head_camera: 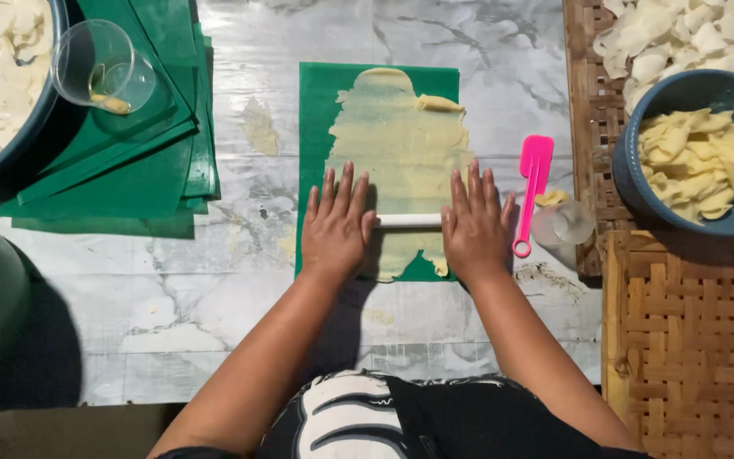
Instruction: Rolling out yellow dough on a green mat using a white rolling pin to create thin sheets.
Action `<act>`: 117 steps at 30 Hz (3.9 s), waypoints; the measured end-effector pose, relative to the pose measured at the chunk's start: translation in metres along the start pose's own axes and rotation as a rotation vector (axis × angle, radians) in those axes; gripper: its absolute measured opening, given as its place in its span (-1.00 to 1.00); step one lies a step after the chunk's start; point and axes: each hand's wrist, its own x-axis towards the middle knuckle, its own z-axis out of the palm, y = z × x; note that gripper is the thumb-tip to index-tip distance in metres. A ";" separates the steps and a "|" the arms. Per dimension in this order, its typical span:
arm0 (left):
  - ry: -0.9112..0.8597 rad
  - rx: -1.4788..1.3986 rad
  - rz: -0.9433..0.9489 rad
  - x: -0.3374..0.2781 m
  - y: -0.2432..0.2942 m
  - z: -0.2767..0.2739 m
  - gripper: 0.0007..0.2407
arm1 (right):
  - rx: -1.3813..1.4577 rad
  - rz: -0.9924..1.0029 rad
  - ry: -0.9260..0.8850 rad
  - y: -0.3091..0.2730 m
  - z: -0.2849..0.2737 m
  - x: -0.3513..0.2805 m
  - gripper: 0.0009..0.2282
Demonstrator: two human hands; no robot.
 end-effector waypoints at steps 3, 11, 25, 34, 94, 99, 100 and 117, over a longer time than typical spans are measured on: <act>0.185 -0.043 0.129 -0.025 -0.014 0.022 -0.47 | 0.200 0.030 -0.109 0.013 -0.002 -0.025 -0.45; 0.305 -0.102 0.165 -0.009 -0.039 0.046 -0.76 | 0.415 -0.090 0.086 0.020 0.015 -0.092 -0.68; 0.369 -0.002 0.187 -0.011 -0.052 -0.005 -0.80 | 0.349 -0.092 0.492 0.023 -0.045 -0.018 -0.93; 0.237 -0.070 0.218 -0.017 -0.009 0.007 -0.66 | 0.056 -0.043 0.141 0.023 0.014 -0.015 -0.57; 0.245 -0.053 -0.069 0.103 -0.010 -0.004 -0.50 | 0.068 -0.009 0.340 0.013 0.004 0.114 -0.52; 0.032 -0.085 -0.090 0.019 -0.006 0.024 -0.44 | 0.121 0.030 0.061 -0.013 0.014 0.020 -0.41; 0.030 -0.086 -0.091 0.025 -0.008 0.022 -0.44 | 0.120 0.031 0.059 -0.011 0.019 0.026 -0.41; -0.025 -0.020 -0.110 0.230 -0.026 0.002 -0.47 | 0.100 0.044 -0.025 0.012 0.002 0.206 -0.42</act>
